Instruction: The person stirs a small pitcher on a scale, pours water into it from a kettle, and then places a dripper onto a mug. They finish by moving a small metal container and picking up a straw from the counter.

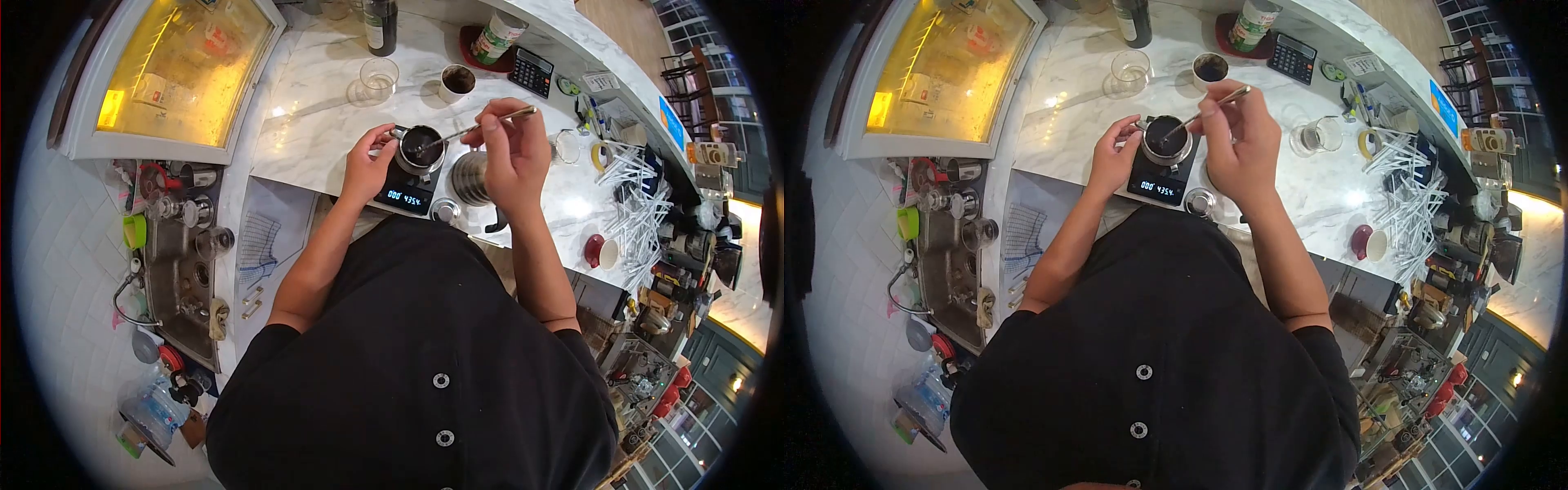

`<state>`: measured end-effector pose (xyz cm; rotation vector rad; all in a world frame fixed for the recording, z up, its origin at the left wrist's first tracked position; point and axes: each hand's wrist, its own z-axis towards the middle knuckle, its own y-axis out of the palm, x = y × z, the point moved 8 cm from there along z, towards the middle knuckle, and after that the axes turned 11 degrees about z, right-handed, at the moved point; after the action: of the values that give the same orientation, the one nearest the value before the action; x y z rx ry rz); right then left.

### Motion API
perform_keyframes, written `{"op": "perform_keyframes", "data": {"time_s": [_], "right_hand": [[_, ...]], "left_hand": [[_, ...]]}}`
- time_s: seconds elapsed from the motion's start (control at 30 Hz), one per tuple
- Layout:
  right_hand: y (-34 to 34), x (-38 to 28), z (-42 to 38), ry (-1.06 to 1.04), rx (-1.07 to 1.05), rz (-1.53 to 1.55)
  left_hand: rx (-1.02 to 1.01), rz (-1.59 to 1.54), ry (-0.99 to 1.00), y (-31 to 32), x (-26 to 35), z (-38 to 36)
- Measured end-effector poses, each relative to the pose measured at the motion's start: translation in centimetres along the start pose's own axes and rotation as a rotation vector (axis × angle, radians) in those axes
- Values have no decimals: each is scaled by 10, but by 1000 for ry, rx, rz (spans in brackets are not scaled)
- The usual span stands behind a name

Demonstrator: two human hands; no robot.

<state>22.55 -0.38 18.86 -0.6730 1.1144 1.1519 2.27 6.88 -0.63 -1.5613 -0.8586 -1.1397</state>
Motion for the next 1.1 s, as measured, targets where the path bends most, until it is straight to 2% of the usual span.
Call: {"op": "perform_keyframes", "data": {"time_s": [0.27, 0.57, 0.7, 0.87, 0.93, 1.1], "right_hand": [[-21, 1, 2, -28, 50, -54], [-8, -29, -8, -153, -192, -332], [18, -38, -9, -143, -280, -318], [36, -26, 5, -179, -257, -294], [29, -16, 13, -93, -130, -175], [8, -8, 18, -81, -40, -163]], "left_hand": [[-1, -3, 8, 0, -1, 1], [10, 17, 10, 1, -1, 2], [2, -3, 26, 2, -5, 2], [-37, 16, -16, 4, -5, 1], [-34, 16, -18, 4, -4, 1], [4, -34, -14, 4, -12, 2]]}}
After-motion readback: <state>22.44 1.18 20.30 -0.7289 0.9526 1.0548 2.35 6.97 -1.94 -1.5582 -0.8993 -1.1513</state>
